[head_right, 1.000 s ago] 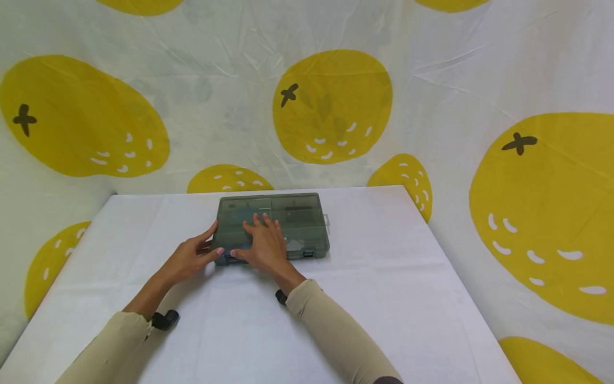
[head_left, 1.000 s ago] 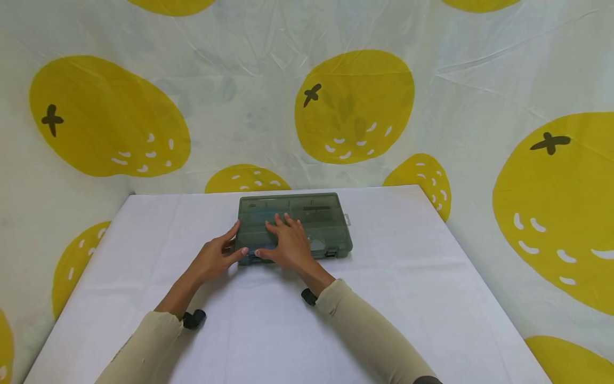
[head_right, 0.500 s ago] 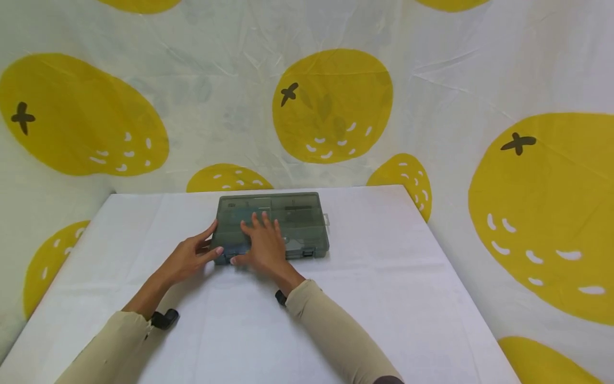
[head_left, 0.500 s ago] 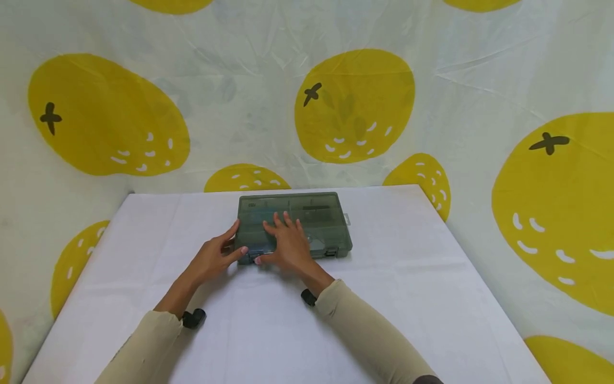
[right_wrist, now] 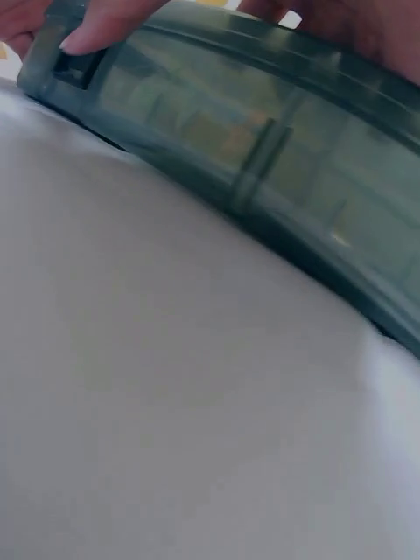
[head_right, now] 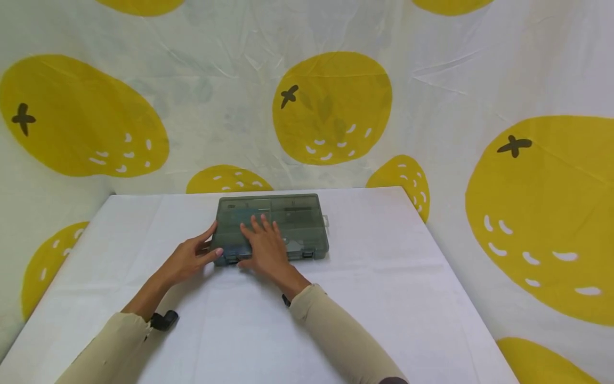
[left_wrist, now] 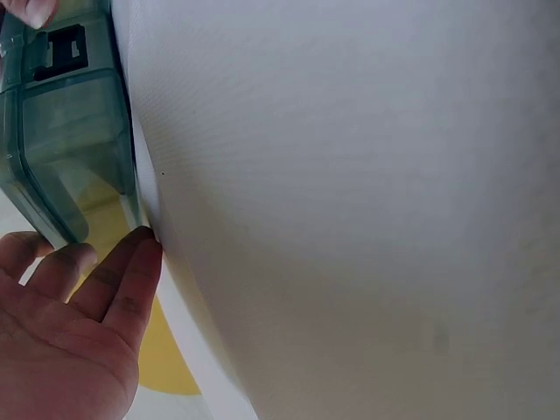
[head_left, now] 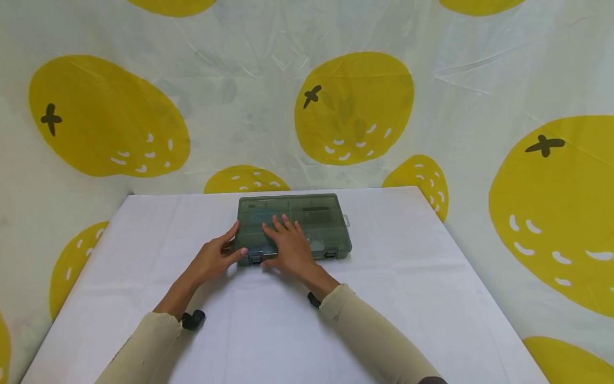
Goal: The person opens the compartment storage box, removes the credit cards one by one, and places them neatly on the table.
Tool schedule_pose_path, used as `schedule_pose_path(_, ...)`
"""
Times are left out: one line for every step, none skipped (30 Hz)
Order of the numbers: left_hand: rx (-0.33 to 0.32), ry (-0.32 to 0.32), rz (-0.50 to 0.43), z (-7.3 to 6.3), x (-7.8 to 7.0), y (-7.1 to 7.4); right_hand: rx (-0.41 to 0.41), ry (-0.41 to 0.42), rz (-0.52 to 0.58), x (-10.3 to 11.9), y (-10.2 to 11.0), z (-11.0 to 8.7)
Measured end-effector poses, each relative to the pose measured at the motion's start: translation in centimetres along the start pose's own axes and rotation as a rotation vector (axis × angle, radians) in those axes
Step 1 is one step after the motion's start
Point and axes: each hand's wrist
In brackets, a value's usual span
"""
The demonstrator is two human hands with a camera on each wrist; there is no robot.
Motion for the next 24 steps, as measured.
schedule_pose_path(0.001, 0.002, 0.0, 0.0, 0.0, 0.0, 0.013, 0.013, 0.002, -0.2, 0.0, -0.1)
schedule_pose_path(0.002, 0.008, 0.001, 0.0, 0.0, 0.0, 0.025, 0.025, 0.002, -0.4, 0.1, -0.2)
schedule_pose_path(0.003, 0.01, 0.003, 0.0, 0.0, -0.1, 0.033, 0.038, 0.009, -0.7, 0.2, -0.3)
schedule_pose_path(0.004, 0.014, 0.003, 0.0, 0.0, -0.1, 0.046, 0.047, 0.023, -1.0, 0.4, -0.4)
schedule_pose_path(0.005, 0.02, 0.0, 0.0, 0.0, 0.0, 0.057, 0.057, 0.034, -1.2, 0.6, -0.6)
schedule_pose_path(0.005, 0.024, 0.001, 0.0, 0.0, -0.1, 0.064, 0.066, 0.046, -1.5, 0.7, -0.8)
schedule_pose_path(0.006, 0.027, 0.0, 0.0, -0.1, 0.0, 0.07, 0.073, 0.058, -1.7, 0.8, -1.0)
schedule_pose_path(0.006, 0.03, -0.001, -0.1, -0.1, 0.0, 0.073, 0.075, 0.072, -2.0, 1.0, -1.2)
schedule_pose_path(0.005, 0.03, -0.001, -0.1, -0.2, 0.0, 0.077, 0.067, 0.084, -2.3, 1.2, -1.4)
schedule_pose_path(0.003, 0.033, -0.003, -0.1, -0.2, 0.0, 0.078, 0.06, 0.089, -2.6, 1.3, -1.6)
schedule_pose_path(0.002, 0.036, -0.003, -0.1, -0.3, 0.0, 0.076, 0.054, 0.085, -2.9, 1.4, -1.8)
schedule_pose_path(0.001, 0.036, -0.001, -0.2, -0.3, 0.0, 0.071, 0.044, 0.077, -3.3, 1.5, -2.0)
schedule_pose_path(0.001, 0.038, 0.001, -0.2, -0.2, 0.0, 0.064, 0.034, 0.068, -3.7, 1.6, -2.2)
schedule_pose_path(0.0, 0.043, 0.0, -0.2, -0.2, 0.0, 0.053, 0.025, 0.058, -4.1, 1.7, -2.4)
schedule_pose_path(0.0, 0.05, -0.001, -0.3, -0.2, 0.0, 0.038, 0.02, 0.042, -4.6, 1.9, -2.6)
schedule_pose_path(0.001, 0.058, -0.006, -0.3, -0.1, -0.1, 0.023, 0.021, 0.029, -5.1, 2.0, -2.8)
schedule_pose_path(0.005, 0.065, -0.005, -0.3, -0.1, -0.1, 0.01, 0.021, 0.022, -5.5, 2.2, -3.0)
schedule_pose_path(0.006, 0.073, -0.005, -0.2, -0.1, -0.1, -0.006, 0.022, 0.01, -6.0, 2.3, -3.1)
schedule_pose_path(0.01, 0.083, -0.006, -0.2, 0.0, -0.1, -0.018, 0.022, 0.001, -6.4, 2.5, -3.3)
schedule_pose_path(0.012, 0.093, -0.007, -0.2, 0.0, -0.1, -0.028, 0.022, -0.01, -6.8, 2.6, -3.4)
schedule_pose_path(0.017, 0.096, -0.003, -0.2, 0.0, -0.1, -0.034, 0.021, -0.019, -7.1, 2.6, -3.5)
schedule_pose_path(0.021, 0.099, 0.001, -0.2, 0.1, -0.1, -0.038, 0.018, -0.03, -7.4, 2.7, -3.5)
schedule_pose_path(0.023, 0.1, 0.005, -0.2, 0.1, -0.1, -0.044, 0.015, -0.035, -7.7, 2.7, -3.6)
schedule_pose_path(0.024, 0.099, 0.005, -0.1, 0.1, -0.2, -0.049, 0.012, -0.042, -7.9, 2.8, -3.6)
Point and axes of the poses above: each hand's wrist, its own z-axis towards the middle knuckle, its own y-axis out of the back of the hand, x = y × z, and after that the axes turned 9 degrees about -y, right-handed
